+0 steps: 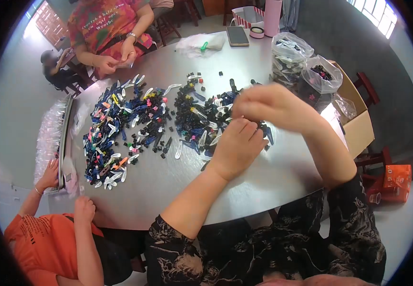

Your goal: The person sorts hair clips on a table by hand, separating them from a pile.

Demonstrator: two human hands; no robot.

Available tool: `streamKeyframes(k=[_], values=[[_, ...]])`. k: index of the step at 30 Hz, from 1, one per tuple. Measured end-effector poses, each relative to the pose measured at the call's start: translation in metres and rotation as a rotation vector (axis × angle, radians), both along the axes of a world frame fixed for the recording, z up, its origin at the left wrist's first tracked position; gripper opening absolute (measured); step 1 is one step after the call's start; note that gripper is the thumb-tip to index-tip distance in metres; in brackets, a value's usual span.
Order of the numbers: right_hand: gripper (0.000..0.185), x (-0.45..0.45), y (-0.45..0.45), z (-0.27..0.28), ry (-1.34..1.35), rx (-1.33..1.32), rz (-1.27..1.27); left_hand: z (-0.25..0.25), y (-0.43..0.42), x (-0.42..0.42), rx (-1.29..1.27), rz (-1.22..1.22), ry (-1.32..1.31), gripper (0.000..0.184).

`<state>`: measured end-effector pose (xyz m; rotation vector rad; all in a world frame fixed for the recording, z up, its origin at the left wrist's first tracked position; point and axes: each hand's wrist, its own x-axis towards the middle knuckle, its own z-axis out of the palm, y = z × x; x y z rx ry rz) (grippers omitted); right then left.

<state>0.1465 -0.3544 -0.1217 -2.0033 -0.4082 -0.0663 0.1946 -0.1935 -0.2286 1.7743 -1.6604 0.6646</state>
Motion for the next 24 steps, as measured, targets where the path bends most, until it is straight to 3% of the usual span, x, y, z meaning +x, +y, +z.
streamKeyframes(k=[2, 3, 4, 5, 6, 7, 10, 15, 17, 20, 24], values=[[0.021, -0.040, 0.010, 0.026, 0.048, 0.056, 0.183, -0.001, 0.000, 0.001, -0.041, -0.063, 0.055, 0.014], [0.018, -0.055, 0.015, 0.032, -0.033, 0.084, 0.388, -0.002, 0.000, 0.001, -0.082, -0.127, 0.111, 0.013], [0.016, -0.064, 0.018, 0.026, 0.027, 0.291, 0.616, -0.002, -0.001, -0.002, -0.077, -0.126, 0.113, 0.013], [0.017, -0.062, 0.024, 0.030, -0.106, 0.357, 0.822, -0.001, -0.003, -0.008, -0.033, -0.137, 0.116, 0.012], [0.019, -0.066, 0.026, 0.033, -0.107, 0.393, 0.919, 0.000, -0.002, -0.013, 0.012, -0.148, 0.119, 0.011], [0.020, -0.069, 0.028, 0.031, -0.145, 0.466, 0.923, -0.001, 0.003, -0.015, 0.169, -0.184, 0.162, 0.018], [0.023, -0.066, 0.021, 0.034, -0.174, 0.549, 0.975, 0.002, 0.002, -0.022, 0.256, -0.259, 0.167, 0.018], [0.021, -0.073, 0.011, 0.039, -0.184, 0.536, 1.029, -0.004, 0.000, -0.028, 0.409, -0.243, 0.259, 0.051], [0.030, -0.075, 0.011, 0.038, -0.279, 0.488, 1.048, -0.005, -0.001, -0.024, 0.422, -0.240, 0.274, 0.051], [0.022, -0.077, 0.005, 0.062, -0.141, 0.532, 1.000, -0.008, -0.001, -0.020, 0.426, -0.217, 0.281, 0.050], [0.023, -0.086, 0.003, 0.060, -0.162, 0.597, 0.945, -0.012, -0.002, -0.013, 0.394, -0.174, 0.303, 0.049]])
